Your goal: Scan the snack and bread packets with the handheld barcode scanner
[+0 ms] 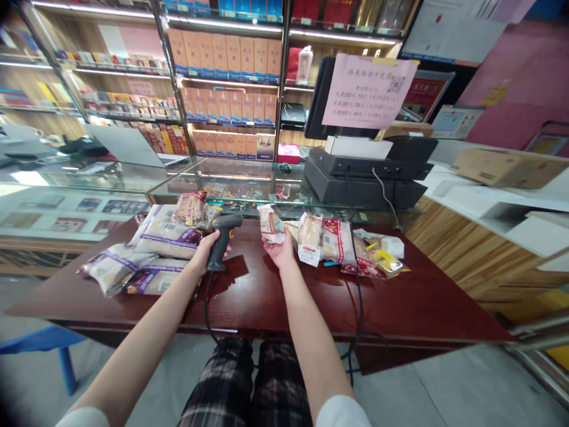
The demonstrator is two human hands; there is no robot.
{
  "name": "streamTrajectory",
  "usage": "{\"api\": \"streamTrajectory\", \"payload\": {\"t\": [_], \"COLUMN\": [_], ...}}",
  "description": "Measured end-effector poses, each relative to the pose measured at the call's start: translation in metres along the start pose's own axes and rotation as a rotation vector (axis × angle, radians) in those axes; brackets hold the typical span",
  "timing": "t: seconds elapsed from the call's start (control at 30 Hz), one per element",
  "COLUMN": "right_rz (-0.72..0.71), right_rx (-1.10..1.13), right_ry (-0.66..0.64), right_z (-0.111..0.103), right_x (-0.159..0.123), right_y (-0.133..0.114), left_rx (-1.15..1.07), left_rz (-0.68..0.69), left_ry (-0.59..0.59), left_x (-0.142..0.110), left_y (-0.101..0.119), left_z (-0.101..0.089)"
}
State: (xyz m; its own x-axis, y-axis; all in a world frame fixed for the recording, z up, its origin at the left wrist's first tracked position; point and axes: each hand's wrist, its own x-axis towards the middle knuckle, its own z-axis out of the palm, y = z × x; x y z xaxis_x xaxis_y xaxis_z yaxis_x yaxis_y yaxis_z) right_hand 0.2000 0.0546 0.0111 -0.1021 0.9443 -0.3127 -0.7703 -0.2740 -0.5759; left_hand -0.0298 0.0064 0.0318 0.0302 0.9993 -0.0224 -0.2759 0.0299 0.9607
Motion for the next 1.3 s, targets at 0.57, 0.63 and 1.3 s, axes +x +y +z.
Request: {"api": "streamTrajectory", "payload": {"t": [0.57, 0.63, 1.3], "right_rz": [0.021, 0.007, -0.147], "right_rx": [-0.085, -0.1, -0.262], "right_ry": [0.029, 0.055, 0.114], "right_z": [-0.005, -0.006, -0.011], "right_x": [0.01, 0.013, 0.015], "right_y": [0.0, 0.0, 0.004], "left_rx": [0.015, 0.013, 0.121], "left_rz": [0.013, 0.004, 0.046], "left_ry": [-0.191, -0.267, -0.328], "left_x": [-0.006, -0.007, -0.01], "left_y": [0.001, 0.0, -0.003], "left_z": [0.003, 0.002, 0.006]}}
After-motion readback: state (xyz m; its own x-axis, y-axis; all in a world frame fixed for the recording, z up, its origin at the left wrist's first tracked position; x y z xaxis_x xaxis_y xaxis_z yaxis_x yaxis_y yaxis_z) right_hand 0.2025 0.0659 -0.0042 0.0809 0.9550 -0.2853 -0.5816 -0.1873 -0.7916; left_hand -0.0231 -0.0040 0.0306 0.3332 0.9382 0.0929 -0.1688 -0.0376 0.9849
